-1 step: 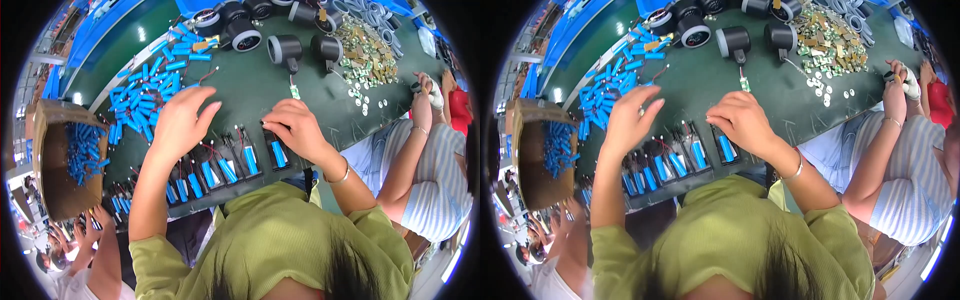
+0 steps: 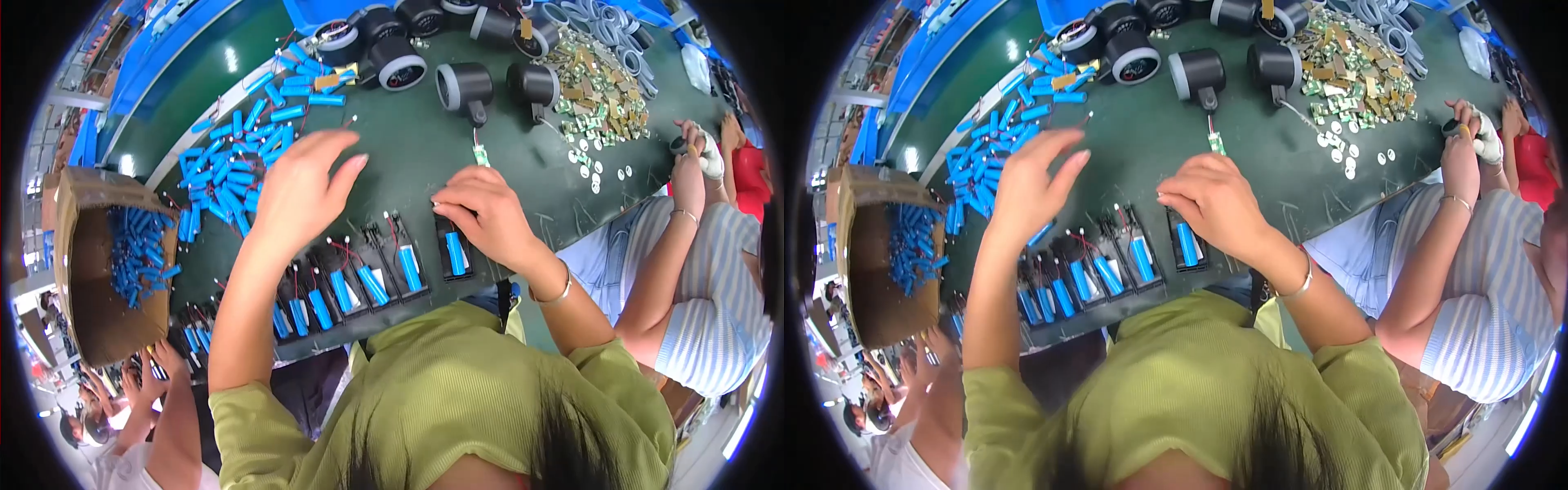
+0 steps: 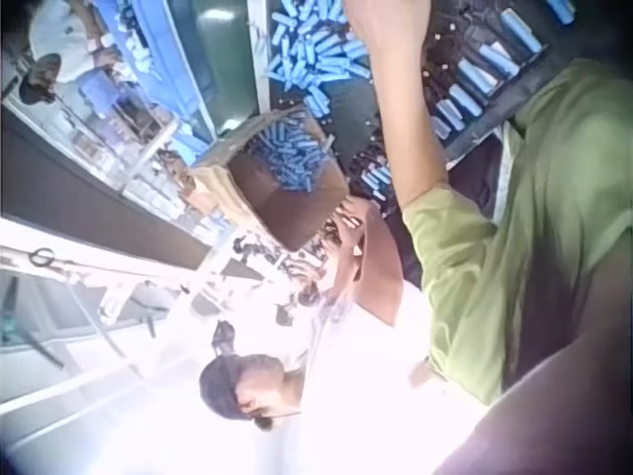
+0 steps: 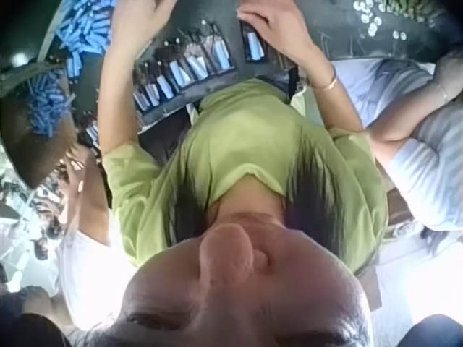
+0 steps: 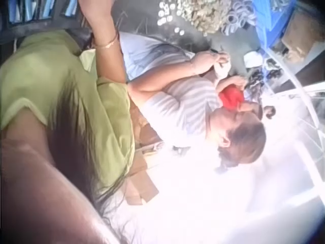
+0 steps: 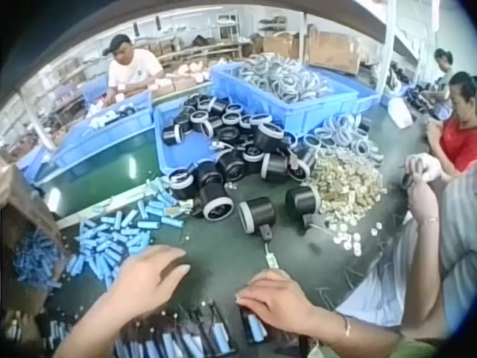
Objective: The person assembles electronic display meters by hand, connecting circuit boards and rechargeable batteries into housing cases.
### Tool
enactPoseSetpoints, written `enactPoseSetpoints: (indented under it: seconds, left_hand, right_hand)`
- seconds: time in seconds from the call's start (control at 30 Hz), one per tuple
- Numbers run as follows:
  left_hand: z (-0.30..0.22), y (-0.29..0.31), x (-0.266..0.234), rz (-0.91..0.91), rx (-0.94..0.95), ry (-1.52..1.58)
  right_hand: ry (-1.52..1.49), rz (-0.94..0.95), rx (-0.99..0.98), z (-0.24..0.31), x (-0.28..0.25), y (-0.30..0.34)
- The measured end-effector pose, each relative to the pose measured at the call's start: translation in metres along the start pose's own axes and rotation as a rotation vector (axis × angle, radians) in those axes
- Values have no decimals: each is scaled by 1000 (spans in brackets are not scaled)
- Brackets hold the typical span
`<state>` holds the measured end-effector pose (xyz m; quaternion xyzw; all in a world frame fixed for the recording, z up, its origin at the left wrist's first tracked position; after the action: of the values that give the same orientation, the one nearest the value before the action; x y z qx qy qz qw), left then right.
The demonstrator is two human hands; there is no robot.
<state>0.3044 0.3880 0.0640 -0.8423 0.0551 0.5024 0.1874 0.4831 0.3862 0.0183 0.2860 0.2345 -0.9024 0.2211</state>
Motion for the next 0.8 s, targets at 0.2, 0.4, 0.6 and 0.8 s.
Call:
enactPoseSetpoints:
  seconds: [0.2, 0.4, 0.6, 0.8]
  left_hand:
    - [22, -73, 7, -175, 158, -414]
    - [74, -60, -6, -144, -250, -88]
    - [85, -67, 23, -79, -294, 361]
    - [35, -67, 27, 134, -272, 931]
  right_hand:
    - [-97, 40, 50, -10, -1, -1]
    - [-255, 98, 226, -20, -6, 9]
    - [-201, 55, 167, -19, -10, 7]
    - [-158, -122, 132, -19, -46, 1]
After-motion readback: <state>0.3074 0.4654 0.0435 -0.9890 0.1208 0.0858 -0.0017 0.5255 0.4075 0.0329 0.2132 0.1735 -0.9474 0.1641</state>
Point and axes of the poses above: each hand's wrist, its own y-axis away from the middle knuckle, its own x-axis out of the palm, z = x × y, the point moved 7 cm from there along -y, towards the middle knuckle, and after that the axes turned 7 degrees about x, right-handed, at the moved point
